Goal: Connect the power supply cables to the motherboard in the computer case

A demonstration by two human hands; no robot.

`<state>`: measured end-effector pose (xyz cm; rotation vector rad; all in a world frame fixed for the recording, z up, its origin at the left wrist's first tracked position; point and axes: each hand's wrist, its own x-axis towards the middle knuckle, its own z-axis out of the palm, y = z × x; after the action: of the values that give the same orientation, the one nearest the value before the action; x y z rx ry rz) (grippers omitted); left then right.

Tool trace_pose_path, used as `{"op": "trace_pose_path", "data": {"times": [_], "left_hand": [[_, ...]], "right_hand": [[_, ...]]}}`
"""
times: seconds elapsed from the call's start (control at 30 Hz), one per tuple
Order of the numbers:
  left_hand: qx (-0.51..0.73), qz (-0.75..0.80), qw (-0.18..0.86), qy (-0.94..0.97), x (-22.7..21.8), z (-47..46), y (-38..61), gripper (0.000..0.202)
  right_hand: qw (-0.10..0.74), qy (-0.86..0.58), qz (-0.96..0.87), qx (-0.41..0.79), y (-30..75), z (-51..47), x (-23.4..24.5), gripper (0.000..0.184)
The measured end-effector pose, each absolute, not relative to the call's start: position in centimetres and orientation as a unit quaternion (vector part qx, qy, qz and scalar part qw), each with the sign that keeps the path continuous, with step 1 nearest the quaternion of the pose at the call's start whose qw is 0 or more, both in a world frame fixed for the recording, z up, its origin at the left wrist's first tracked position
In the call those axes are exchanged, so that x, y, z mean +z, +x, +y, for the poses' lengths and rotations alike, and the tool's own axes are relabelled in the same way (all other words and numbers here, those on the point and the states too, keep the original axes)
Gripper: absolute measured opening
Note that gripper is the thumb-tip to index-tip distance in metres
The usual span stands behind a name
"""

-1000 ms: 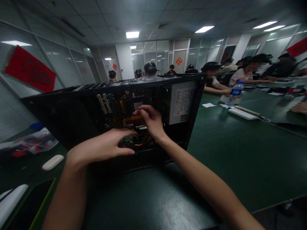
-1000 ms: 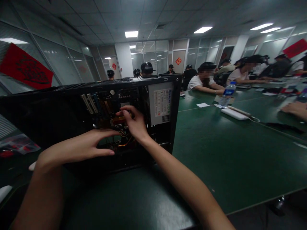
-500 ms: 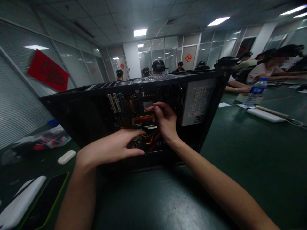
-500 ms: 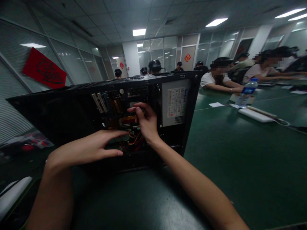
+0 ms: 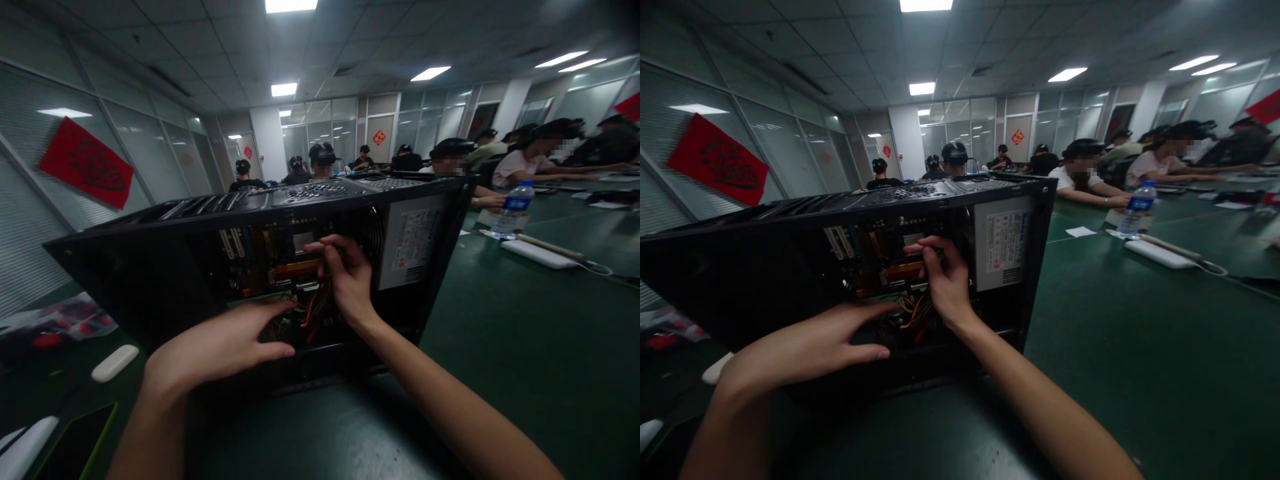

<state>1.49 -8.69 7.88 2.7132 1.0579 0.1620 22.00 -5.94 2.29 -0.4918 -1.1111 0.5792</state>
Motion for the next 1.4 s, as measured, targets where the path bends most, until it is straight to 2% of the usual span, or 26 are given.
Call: {"op": "trace_pose_path", "data": {"times": [0.2, 0.4, 0.57, 0.73, 0.93, 1.1, 1.23, 1.4], "left_hand": [[0.006, 0.380, 0.155, 0.912, 8.2, -9.0, 2.6, 0.070], [0.028, 0.360, 0.153, 0.920, 7.5, -8.4, 2.6, 0.079], [0.051, 0.349, 0.133, 0.926, 7.0, -7.5, 2.7, 0.070], [0.059, 0.349, 0.131, 0.926, 7.0, -7.0, 2.2, 0.056], [0.115, 0.371, 0.103, 0.916, 6.2, -5.7, 2.4, 0.072], [0.120, 0.349, 0.140, 0.919, 5.6, -5.2, 3.0, 0.051], [0.083, 0.350, 0.201, 0.911, 6.2, -5.7, 2.6, 0.046], [0.049, 0.334, 0.283, 0.898, 7.0, -6.1, 1.9, 0.040]], "right_hand": [[0.784, -0.228, -0.512, 0.267, 22.4, -6.0, 2.5, 0.021], [0.784, -0.226, -0.511, 0.271, 22.5, -6.0, 2.9, 0.020], [0.788, -0.228, -0.516, 0.247, 22.1, -5.5, 2.2, 0.019], [0.738, -0.280, -0.577, 0.212, 22.1, -5.3, 1.2, 0.024], [0.660, -0.325, -0.659, 0.153, 22.2, -5.3, 0.5, 0.023], [0.624, -0.342, -0.691, 0.130, 22.1, -5.7, 0.2, 0.020], [0.645, -0.333, -0.676, 0.126, 22.2, -6.0, 0.1, 0.020], [0.612, -0.367, -0.680, 0.168, 22.1, -6.0, 0.1, 0.029]]}}
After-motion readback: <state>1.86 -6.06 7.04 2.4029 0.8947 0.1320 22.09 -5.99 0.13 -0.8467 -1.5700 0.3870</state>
